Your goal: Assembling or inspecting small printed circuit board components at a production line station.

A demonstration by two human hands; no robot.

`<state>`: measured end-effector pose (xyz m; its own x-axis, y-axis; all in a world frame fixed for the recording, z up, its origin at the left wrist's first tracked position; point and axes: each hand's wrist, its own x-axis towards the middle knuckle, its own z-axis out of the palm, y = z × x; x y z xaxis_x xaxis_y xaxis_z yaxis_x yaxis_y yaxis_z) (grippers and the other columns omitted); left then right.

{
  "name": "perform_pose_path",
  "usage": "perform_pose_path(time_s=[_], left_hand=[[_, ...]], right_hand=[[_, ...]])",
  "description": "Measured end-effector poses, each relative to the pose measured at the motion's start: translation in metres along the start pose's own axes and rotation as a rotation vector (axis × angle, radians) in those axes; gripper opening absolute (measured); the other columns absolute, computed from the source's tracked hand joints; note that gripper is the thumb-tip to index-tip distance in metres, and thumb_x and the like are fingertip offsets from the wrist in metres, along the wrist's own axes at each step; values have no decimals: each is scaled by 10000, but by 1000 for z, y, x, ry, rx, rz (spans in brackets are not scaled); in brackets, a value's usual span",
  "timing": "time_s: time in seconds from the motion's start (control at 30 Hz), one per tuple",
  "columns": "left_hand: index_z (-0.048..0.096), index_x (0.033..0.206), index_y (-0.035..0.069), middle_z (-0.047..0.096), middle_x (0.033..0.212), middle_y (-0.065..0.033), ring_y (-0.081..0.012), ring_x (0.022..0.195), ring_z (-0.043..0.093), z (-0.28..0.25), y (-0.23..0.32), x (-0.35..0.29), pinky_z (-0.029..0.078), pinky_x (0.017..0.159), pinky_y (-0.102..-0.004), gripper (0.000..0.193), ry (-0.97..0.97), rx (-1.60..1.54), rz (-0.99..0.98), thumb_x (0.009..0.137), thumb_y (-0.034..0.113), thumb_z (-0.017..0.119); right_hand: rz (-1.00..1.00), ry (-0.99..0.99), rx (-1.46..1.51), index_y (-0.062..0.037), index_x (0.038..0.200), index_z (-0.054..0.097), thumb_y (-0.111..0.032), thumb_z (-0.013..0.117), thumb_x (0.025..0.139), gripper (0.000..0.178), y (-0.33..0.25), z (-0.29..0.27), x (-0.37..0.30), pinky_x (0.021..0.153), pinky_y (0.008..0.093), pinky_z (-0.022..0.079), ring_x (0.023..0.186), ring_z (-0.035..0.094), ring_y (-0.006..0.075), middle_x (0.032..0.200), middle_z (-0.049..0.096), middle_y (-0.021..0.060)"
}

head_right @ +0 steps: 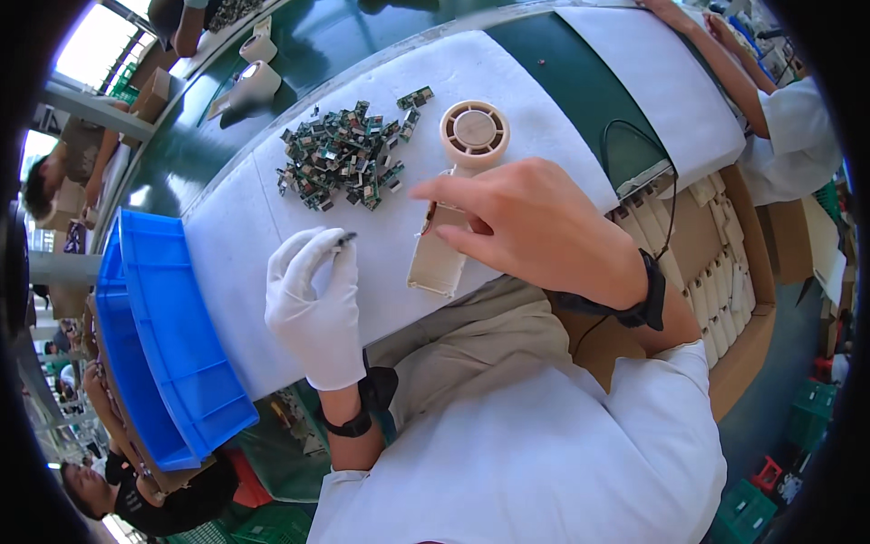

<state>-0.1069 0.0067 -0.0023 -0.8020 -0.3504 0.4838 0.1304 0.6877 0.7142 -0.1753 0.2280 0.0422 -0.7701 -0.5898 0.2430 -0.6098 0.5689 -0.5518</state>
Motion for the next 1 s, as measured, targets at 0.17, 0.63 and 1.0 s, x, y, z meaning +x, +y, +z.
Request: perform_pose_path(time_s=[0.17, 0.63, 1.0], left_hand=[[786, 1036, 66, 711, 1040, -89, -175, 878, 704, -6, 14, -13, 541, 775, -308, 273, -48, -84, 114, 804, -74, 756], [723, 1167, -5, 731, 1062, -72, -126, 927, 690, 1, 24, -12, 548, 846, -273, 317, -402, -769, -253, 857, -61, 757], [686, 1253, -17, 730, 1156, -84, -119, 993, 699, 15, 32, -11, 554, 857, -265, 332, -206, -637, -450, 923, -35, 720]], right_hand=[[-166, 79, -113, -89, 1090, 759, -150, 743, 904, 196, 12, 12, 1, 608, 348, 531, 661, 682, 288, 805, 715, 136], [-5, 158, 102, -36, 1021, 769, -107, 786, 865, 172, 3, 22, -4, 550, 276, 492, 573, 610, 150, 742, 699, 71], [34, 237, 195, -18, 947, 766, -58, 785, 836, 119, 1, 36, -4, 494, 251, 430, 528, 561, 104, 697, 664, 49]])
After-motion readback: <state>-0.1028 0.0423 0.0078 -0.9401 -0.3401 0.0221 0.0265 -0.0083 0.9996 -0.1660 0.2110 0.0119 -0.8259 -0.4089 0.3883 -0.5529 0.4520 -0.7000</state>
